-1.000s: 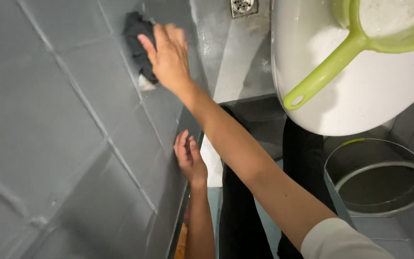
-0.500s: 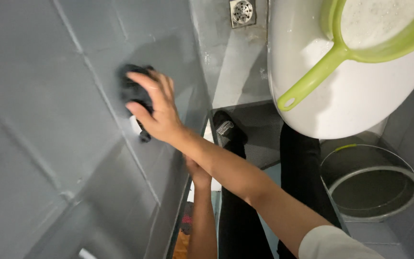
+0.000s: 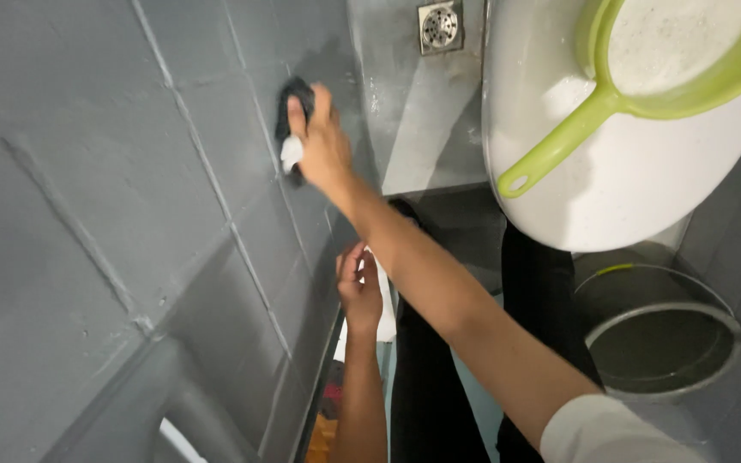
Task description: Wiping and cleaning the bathroom tiled walls and toilet paper holder with a wet cloth and soapy water.
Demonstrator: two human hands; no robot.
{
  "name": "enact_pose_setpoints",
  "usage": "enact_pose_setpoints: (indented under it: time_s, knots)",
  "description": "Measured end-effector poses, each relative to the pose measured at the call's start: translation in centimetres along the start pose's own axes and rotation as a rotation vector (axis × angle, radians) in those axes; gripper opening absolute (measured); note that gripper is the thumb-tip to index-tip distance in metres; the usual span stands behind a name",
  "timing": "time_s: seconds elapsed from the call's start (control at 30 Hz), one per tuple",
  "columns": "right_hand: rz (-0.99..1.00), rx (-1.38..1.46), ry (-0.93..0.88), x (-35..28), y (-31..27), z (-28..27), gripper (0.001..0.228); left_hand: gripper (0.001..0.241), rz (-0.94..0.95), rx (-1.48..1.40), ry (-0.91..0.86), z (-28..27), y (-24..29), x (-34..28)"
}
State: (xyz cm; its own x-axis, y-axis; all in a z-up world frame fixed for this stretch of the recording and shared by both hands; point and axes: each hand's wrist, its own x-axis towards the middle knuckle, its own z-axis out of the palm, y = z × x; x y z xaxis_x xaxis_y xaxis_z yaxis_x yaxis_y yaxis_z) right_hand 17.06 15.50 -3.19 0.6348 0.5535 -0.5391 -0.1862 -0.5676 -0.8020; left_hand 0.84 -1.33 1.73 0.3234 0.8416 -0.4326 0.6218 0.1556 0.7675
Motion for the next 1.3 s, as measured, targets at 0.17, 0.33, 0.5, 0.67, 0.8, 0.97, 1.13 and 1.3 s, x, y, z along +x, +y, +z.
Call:
enact_pose_setpoints:
  time_s: [0.17,0.33,0.5,0.67,0.8,0.97,1.13,1.3]
  knots:
    - [-0.353,0.324,-0.090,-7.7,-6.9,-3.0,0.089,0.031,-0.036,-0.020,0.035,1.0,-1.7,-0.3]
    - [-0.864,0.334,0.038,-4.9,-10.4,-1.9,0.078,0.033,0.016,-0.049,0.042,0.3,-1.4,0.6]
    - [-0.816,0.465,0.107,1.6,-5.6,0.2,0.067,0.035,0.053,-0.070,0.051,-0.2,-0.6,0.9]
    - [-0.120,0.179,-0.039,-1.7,3.8,0.2,0.057,0.030,-0.120,0.047,0.077,-0.5,-0.3,0.7]
    - [0.261,0.003,-0.280,-6.0,19.8,6.3,0.074,0.032,-0.084,0.057,0.136,0.0,0.2,1.4]
    - [-0.041,-0.381,-0.294,-3.6,28.4,12.0,0.066,0.039,-0.100,0.007,0.214,0.2,0.1,2.3]
    - [-0.306,0.238,-0.035,5.8,2.1,1.0,0.091,0.038,-0.126,-0.007,0.149,-0.2,0.0,2.9]
    - [-0.646,0.403,0.132,8.0,-4.3,-0.3,0.076,0.042,-0.340,-0.157,0.124,0.0,0.0,4.2]
